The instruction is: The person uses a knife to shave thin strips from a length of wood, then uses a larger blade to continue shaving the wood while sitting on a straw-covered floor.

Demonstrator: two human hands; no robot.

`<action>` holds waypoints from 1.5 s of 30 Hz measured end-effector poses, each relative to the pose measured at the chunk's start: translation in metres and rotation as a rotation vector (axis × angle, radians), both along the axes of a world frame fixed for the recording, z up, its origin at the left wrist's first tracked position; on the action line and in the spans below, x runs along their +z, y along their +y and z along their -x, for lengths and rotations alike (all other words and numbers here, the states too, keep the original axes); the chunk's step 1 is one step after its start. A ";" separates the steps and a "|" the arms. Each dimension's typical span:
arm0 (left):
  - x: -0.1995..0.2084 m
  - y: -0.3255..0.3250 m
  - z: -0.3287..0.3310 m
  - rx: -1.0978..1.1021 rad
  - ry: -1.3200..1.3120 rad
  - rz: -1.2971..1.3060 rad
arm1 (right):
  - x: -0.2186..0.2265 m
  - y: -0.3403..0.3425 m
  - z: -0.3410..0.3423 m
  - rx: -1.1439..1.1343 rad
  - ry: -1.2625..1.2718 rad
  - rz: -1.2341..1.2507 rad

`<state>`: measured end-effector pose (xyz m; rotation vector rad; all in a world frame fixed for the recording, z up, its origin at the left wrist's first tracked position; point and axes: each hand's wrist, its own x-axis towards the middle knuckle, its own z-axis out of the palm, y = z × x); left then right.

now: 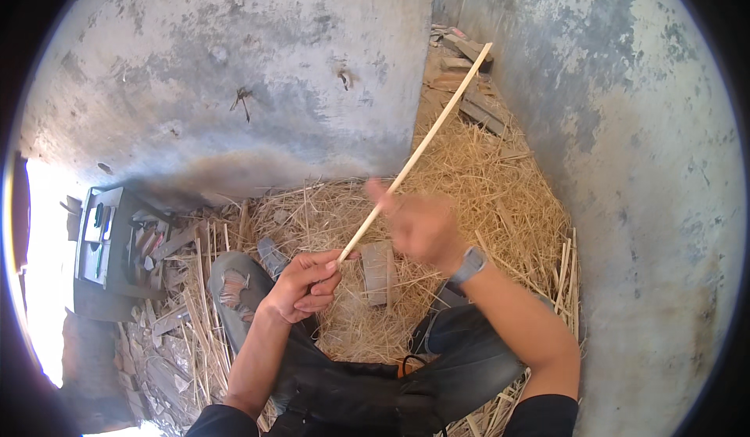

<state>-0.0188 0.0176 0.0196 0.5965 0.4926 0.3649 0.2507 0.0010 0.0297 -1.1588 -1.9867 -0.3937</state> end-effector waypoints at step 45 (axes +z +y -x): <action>-0.018 -0.012 -0.021 0.103 0.185 -0.451 | -0.002 0.015 -0.049 -0.073 1.153 0.182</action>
